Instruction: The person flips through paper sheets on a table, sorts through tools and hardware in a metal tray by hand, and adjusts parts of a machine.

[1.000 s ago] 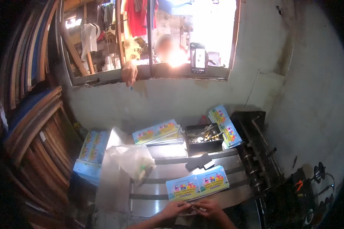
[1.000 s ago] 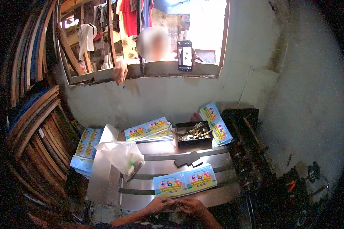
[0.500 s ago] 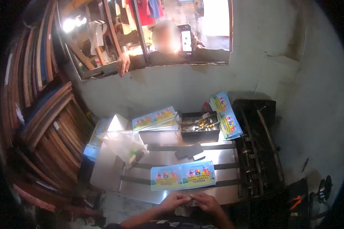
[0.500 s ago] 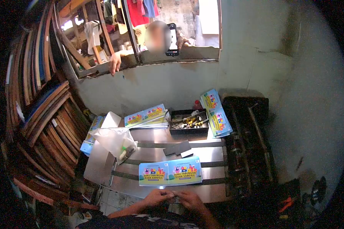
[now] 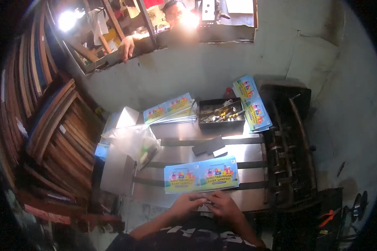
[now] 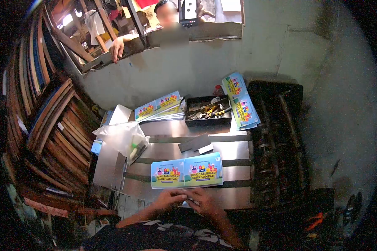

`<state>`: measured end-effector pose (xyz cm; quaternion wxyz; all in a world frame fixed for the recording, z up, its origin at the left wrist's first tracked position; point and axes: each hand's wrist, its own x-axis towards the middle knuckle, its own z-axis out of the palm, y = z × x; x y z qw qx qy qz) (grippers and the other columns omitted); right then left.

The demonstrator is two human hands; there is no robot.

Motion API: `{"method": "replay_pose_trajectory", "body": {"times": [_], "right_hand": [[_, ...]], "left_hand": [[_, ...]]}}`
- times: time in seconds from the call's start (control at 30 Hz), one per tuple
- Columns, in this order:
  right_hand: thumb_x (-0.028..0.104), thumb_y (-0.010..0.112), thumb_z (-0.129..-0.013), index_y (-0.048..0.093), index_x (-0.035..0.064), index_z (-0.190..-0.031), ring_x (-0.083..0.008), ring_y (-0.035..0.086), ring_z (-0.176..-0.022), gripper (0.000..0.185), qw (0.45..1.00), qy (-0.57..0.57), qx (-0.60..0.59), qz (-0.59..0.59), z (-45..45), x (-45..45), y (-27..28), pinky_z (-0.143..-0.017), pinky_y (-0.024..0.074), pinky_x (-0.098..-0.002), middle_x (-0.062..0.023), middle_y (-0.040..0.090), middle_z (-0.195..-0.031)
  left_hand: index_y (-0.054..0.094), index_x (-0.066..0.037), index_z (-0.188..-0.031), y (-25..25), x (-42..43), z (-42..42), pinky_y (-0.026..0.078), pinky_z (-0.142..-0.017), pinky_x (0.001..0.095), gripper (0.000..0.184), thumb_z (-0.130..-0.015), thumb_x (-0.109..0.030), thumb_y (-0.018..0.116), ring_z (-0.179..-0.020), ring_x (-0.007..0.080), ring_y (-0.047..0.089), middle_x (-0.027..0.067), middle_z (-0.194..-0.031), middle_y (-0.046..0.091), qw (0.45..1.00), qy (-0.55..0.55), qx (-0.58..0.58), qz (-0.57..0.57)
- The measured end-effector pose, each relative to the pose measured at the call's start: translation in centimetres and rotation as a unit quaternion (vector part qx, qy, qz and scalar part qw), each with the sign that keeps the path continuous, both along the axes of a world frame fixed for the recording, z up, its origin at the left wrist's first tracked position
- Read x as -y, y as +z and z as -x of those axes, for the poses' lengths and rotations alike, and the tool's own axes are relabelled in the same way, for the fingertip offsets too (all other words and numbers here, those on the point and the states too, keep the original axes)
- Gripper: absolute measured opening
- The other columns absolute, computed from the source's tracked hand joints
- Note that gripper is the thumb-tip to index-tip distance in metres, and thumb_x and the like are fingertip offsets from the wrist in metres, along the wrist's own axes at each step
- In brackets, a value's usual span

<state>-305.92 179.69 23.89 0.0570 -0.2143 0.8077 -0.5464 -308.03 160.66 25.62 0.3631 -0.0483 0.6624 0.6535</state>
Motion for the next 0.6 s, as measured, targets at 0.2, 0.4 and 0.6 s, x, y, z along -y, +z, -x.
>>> {"method": "replay_pose_trajectory", "body": {"times": [0.2,0.4,0.6], "right_hand": [[0.006,0.071,-0.066,0.064,0.0035,-0.094,-0.0229,0.058,-0.063,0.029,0.962,-0.12,-0.239,-0.055,4.2,3.1,2.0,-0.055,0.0461,-0.0311,-0.0099,0.058,-0.073],[0.014,0.071,-0.068,0.064,0.0078,-0.096,-0.0226,0.06,-0.065,0.029,0.959,-0.064,-0.238,-0.136,8.4,5.7,2.2,-0.057,0.0468,-0.0355,-0.007,0.06,-0.074],[0.016,0.071,-0.069,0.062,0.0074,-0.097,-0.0251,0.06,-0.071,0.031,0.971,-0.011,-0.198,-0.133,11.9,6.6,1.8,-0.063,0.0485,-0.0359,-0.0095,0.062,-0.08]], "left_hand": [[0.062,0.001,-0.102,-0.8,2.3,4.7,0.039,-0.06,0.0211,0.029,-0.084,-0.022,0.061,-0.067,0.0063,0.048,-0.0012,-0.076,0.057,0.996,-0.053,-0.074,-0.025],[0.062,0.001,-0.101,-0.7,5.3,7.3,0.042,-0.068,0.0223,0.025,-0.084,-0.018,0.059,-0.073,0.0074,0.05,0.0019,-0.085,0.06,0.998,-0.005,-0.047,-0.047],[0.063,0.001,-0.1,-0.8,7.4,10.2,0.044,-0.071,0.0244,0.025,-0.082,-0.017,0.061,-0.078,0.0099,0.054,0.0055,-0.087,0.062,0.997,0.002,-0.063,-0.037]]}}
